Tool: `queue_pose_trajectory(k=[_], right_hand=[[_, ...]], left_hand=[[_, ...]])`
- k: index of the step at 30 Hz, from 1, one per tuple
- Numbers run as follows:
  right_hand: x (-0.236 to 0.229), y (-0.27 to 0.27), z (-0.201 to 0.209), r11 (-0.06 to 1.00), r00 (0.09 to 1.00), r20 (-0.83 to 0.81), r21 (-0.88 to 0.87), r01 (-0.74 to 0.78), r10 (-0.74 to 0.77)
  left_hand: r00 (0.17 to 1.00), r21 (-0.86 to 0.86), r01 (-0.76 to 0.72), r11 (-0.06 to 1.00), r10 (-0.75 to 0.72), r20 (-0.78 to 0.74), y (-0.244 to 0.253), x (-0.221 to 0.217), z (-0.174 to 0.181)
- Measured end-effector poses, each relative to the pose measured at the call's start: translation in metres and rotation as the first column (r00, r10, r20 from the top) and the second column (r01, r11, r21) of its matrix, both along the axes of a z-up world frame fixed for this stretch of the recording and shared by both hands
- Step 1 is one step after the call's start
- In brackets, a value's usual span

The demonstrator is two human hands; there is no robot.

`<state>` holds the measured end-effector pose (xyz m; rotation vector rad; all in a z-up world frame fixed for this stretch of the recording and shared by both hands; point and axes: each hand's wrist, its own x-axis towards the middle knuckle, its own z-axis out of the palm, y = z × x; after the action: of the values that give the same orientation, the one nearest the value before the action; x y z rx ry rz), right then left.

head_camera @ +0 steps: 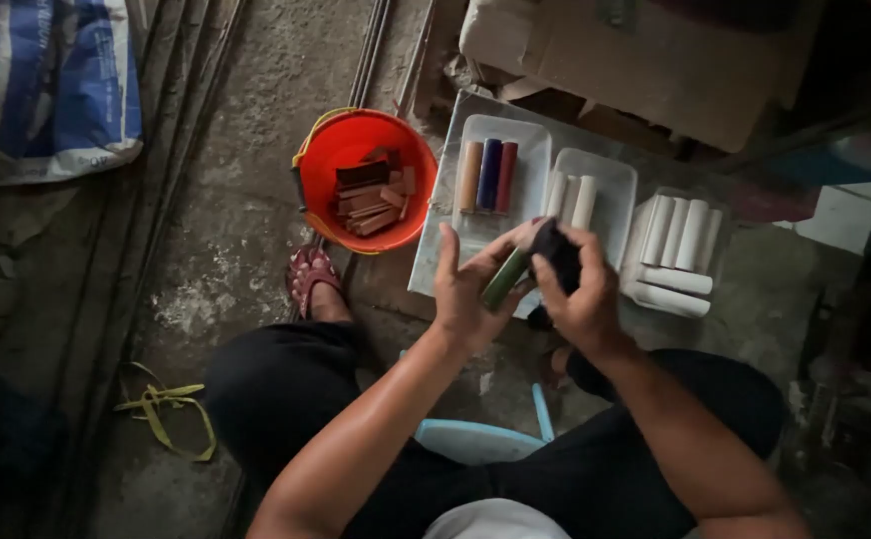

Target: Cleaning and sorting paint rollers from a bucket into organized plastic bins.

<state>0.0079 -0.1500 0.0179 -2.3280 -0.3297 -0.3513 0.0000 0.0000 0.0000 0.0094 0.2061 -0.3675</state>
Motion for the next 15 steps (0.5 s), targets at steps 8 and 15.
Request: queue_pose_trajectory(k=[8,15], right_hand=[[-0.033,0.012,-0.027,0.972,0.963,-0.144,-0.026,-0.232,0.226],[-0.005,-0.006,-0.022,0.987,0.998,-0.027,-0.151,-0.063,0.06]], left_hand=[[0.999,0.102,0.02,0.995,-0.015,-0.045,-0.001,-0.01,-0.031],[0.978,0.079,0.068,0.995,-0.051,-0.201,-0.007,-0.013,-0.031]])
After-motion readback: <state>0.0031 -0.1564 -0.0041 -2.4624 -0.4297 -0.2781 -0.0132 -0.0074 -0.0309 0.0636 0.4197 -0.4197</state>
